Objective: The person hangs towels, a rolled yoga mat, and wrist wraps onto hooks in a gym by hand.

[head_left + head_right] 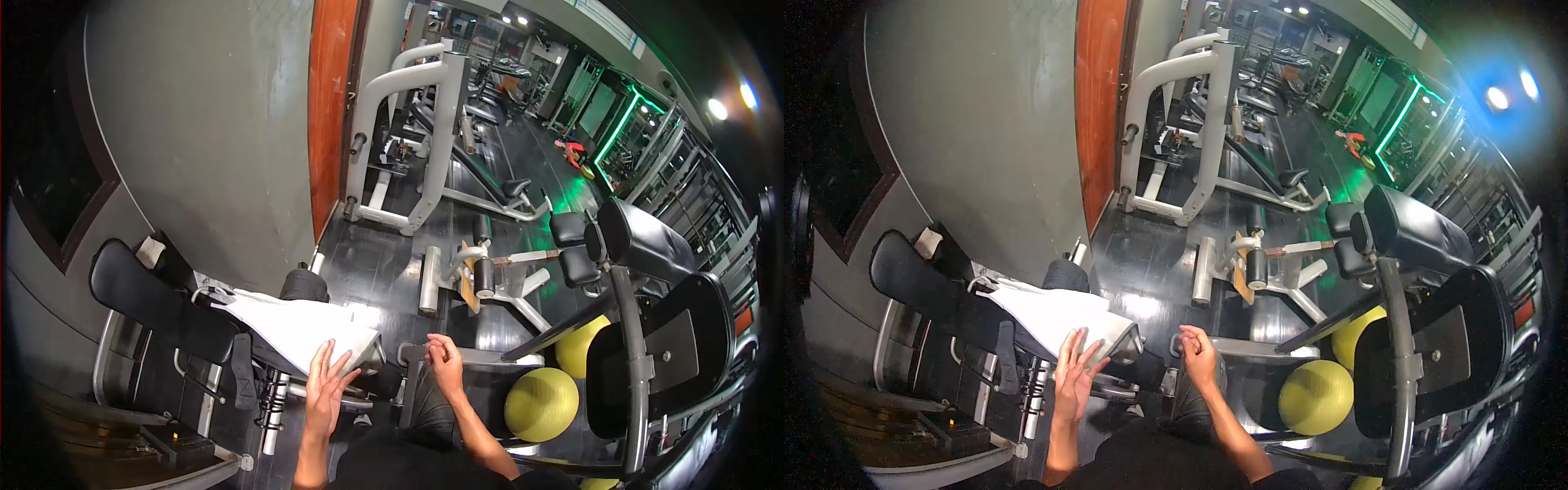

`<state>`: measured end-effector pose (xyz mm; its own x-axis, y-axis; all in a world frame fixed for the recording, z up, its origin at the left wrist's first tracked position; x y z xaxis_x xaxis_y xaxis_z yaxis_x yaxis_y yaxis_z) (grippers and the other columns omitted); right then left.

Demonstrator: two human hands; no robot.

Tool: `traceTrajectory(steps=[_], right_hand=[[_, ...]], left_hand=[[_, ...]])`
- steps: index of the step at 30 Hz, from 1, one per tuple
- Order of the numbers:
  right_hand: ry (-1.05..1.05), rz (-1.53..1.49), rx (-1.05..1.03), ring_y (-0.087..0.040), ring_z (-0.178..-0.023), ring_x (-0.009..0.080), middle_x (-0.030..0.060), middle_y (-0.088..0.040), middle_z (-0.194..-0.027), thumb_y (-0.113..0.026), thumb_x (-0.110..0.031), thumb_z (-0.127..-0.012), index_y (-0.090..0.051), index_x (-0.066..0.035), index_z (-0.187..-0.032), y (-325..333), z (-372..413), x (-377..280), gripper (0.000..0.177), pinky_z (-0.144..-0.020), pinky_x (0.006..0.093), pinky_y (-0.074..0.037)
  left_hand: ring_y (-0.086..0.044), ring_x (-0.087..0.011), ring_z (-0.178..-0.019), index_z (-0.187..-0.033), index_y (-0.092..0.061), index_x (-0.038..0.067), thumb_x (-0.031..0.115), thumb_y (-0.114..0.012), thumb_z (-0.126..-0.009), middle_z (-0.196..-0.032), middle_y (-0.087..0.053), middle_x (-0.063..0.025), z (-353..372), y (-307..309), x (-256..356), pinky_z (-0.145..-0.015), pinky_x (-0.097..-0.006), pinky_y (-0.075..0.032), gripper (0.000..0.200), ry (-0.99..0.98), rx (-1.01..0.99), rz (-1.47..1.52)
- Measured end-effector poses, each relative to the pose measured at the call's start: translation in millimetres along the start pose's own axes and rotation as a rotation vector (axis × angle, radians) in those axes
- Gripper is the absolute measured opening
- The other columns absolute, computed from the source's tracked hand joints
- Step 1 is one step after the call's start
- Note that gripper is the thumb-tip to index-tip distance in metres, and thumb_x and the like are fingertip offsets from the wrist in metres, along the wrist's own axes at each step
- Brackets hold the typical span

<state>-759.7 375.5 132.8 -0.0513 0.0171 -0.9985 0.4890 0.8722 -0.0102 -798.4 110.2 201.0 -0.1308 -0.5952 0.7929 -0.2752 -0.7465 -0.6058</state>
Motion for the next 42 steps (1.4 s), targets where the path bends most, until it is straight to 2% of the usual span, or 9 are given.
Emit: traceTrajectory(steps=[17,21,23,25,27,32,35,37,42], right_hand=[[-0.025,-0.114,-0.428,-0.054,-0.077,0.0073,0.0033,-0.062,-0.094,-0.053,-0.006,-0.093,-0.059,-0.002,-0.114,-120,-128,1,0.022,-0.068,0.0212,-0.042],[-0.018,-0.061,-0.585,-0.046,-0.066,0.0047,0.0010,-0.060,-0.089,-0.051,-0.005,-0.094,-0.059,-0.003,-0.109,-176,-158,3,0.017,-0.058,0.0195,-0.038],[-0.047,-0.091,-0.694,-0.043,-0.065,0.0035,0.0000,-0.060,-0.087,-0.051,-0.005,-0.094,-0.060,-0.002,-0.107,-208,-170,13,0.016,-0.058,0.0184,-0.036],[-0.136,-0.114,-0.824,-0.053,-0.078,0.0058,0.0021,-0.062,-0.093,-0.052,-0.005,-0.094,-0.062,0.000,-0.107,-237,-178,21,0.017,-0.069,0.0206,-0.041],[-0.054,-0.132,-0.926,-0.055,-0.081,0.0057,0.0019,-0.062,-0.093,-0.052,-0.006,-0.095,-0.063,0.000,-0.107,-266,-180,26,0.017,-0.071,0.0205,-0.042],[0.151,-0.035,-1.183,-0.053,-0.072,0.0082,0.0033,-0.061,-0.089,-0.059,-0.005,-0.090,-0.065,-0.004,-0.104,-312,-172,-14,0.016,-0.065,0.0221,-0.043],[0.419,0.030,-1.406,-0.049,-0.064,0.0147,0.0068,-0.061,-0.095,-0.070,-0.012,-0.079,-0.065,-0.008,-0.110,-337,-156,-30,0.032,-0.059,0.0267,-0.044],[0.459,0.028,-1.530,-0.048,-0.066,0.0141,0.0072,-0.060,-0.097,-0.072,-0.007,-0.075,-0.065,-0.006,-0.111,-343,-142,-45,0.037,-0.061,0.0254,-0.044],[0.542,0.165,-1.670,-0.056,-0.067,0.0165,0.0054,-0.062,-0.101,-0.074,-0.016,-0.074,-0.063,-0.011,-0.116,-346,-131,-45,0.043,-0.064,0.0288,-0.049]], left_hand=[[-0.031,-0.0362,-0.135,-0.149,-0.012,0.007,0.030,-0.060,-0.085,-0.154,-0.014,-0.0188,-42,5,0,-0.103,-0.0510,-0.039,0.084,-0.059,0.152,0.123],[-0.045,-0.0358,-0.125,-0.144,-0.028,0.004,0.020,-0.056,-0.089,-0.147,-0.030,-0.0213,-43,15,17,-0.096,-0.0503,-0.044,0.064,-0.224,0.313,-0.090],[-0.056,-0.0247,-0.109,-0.130,-0.045,-0.001,0.005,-0.053,-0.090,-0.134,-0.047,-0.0173,-36,24,30,-0.090,-0.0360,-0.047,0.042,-0.326,0.481,-0.255],[-0.057,-0.0219,-0.102,-0.121,-0.053,-0.001,0.003,-0.055,-0.088,-0.125,-0.052,-0.0148,-29,35,40,-0.085,-0.0325,-0.047,0.034,-0.357,0.739,-0.586],[-0.057,-0.0221,-0.098,-0.112,-0.060,0.001,0.002,-0.061,-0.081,-0.114,-0.057,-0.0130,-29,32,57,-0.084,-0.0303,-0.045,0.031,-0.292,1.048,-0.868],[-0.050,-0.0319,-0.111,-0.116,-0.060,0.005,0.013,-0.068,-0.079,-0.119,-0.053,-0.0163,-40,24,51,-0.092,-0.0401,-0.041,0.039,-0.061,1.367,-1.335],[-0.046,-0.0355,-0.118,-0.119,-0.059,0.006,0.016,-0.072,-0.077,-0.124,-0.050,-0.0185,-51,22,41,-0.100,-0.0428,-0.037,0.045,0.132,1.470,-1.382],[-0.047,-0.0374,-0.118,-0.122,-0.057,0.006,0.022,-0.073,-0.077,-0.125,-0.050,-0.0202,-54,22,36,-0.100,-0.0443,-0.037,0.050,0.179,1.514,-1.366],[-0.050,-0.0359,-0.116,-0.126,-0.054,0.009,0.026,-0.070,-0.080,-0.127,-0.051,-0.0193,-56,23,26,-0.097,-0.0443,-0.039,0.052,0.249,1.571,-1.324]])
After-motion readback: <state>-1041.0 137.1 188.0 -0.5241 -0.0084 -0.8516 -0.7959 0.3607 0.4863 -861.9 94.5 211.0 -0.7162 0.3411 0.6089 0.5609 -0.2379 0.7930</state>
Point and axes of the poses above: each hand's wrist, its own z-axis away from the middle knuckle, its own y-axis out of the back of the hand, x = y × z, the point moved 7 cm from there along -z, towards the middle knuckle
